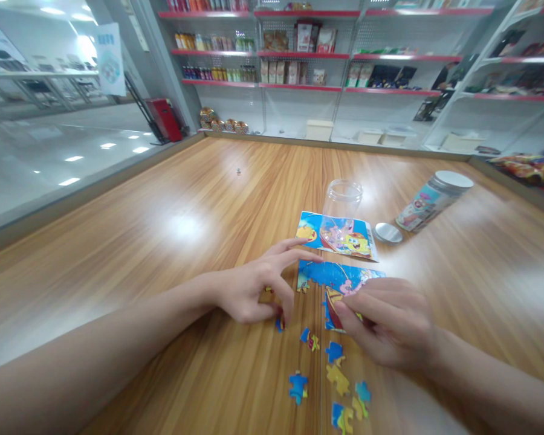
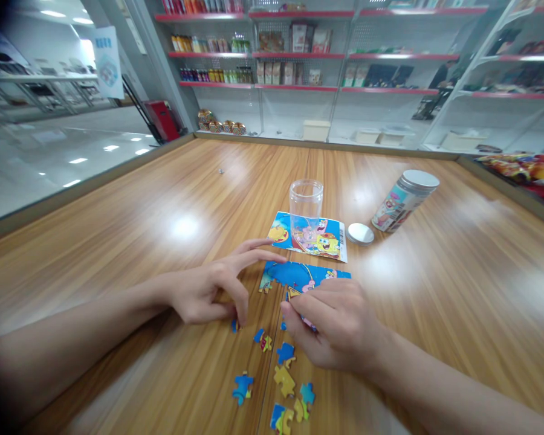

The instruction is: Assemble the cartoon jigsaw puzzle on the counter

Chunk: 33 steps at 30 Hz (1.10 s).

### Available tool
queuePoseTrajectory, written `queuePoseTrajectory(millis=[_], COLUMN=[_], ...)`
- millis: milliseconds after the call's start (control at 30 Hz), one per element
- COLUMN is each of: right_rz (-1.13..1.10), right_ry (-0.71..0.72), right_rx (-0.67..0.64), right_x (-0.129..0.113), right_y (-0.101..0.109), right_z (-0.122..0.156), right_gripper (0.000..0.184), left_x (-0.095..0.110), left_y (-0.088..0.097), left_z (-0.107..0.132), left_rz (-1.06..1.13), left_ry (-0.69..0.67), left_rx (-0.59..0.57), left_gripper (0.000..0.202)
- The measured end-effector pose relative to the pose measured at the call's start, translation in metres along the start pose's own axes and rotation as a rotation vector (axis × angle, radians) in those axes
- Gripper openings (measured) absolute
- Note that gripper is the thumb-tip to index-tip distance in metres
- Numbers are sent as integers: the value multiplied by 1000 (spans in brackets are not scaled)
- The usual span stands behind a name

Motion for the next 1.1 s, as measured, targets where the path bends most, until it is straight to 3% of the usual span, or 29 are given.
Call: queuePoseTrajectory(millis=[67,167,267,367,533,667,733,900,1100], right_rz=[-1,5,17,10,-61,-33,-31,12,-11], right_ry=[-9,-42,-57,-27,-37,-101,-85,-101,-63], right_rx=[-1,43,92,115,98,180,190,111,59], right_x=[0,1,4,6,4,-1,-2,2,6], right_y=[0,1,2,5,10,14,13,6,1], right_z=[-1,-1,0,1,-3,-4,-2,-2,0], right_gripper=[11,10,23,30,26,13,18,34,28], left_x=[-4,-15,-27,-29,-12,0,2,1,8], left_y=[2,6,5,5,5,0,-1,1,-10], left_z=[1,5,10,10,5,2,1,1,-5], left_rz=[98,347,528,512,191,-29,-75,-88,-163], left_ry=[33,112,158,152,88,17,2,-9,-56], left_rx=[98,377,544,506,258,66,5,-25,79], left_gripper=[22,13,15,15,11,14,21,37,18])
Point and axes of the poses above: each hand's wrist, its own z-axis away from the middle knuckle, its own y-axis out of the back of the hand, x = y × z, the point moved 2 cm from there along -z, towards the middle knuckle, and after that the axes turned 7 degrees about z, right-handed, at the moved point
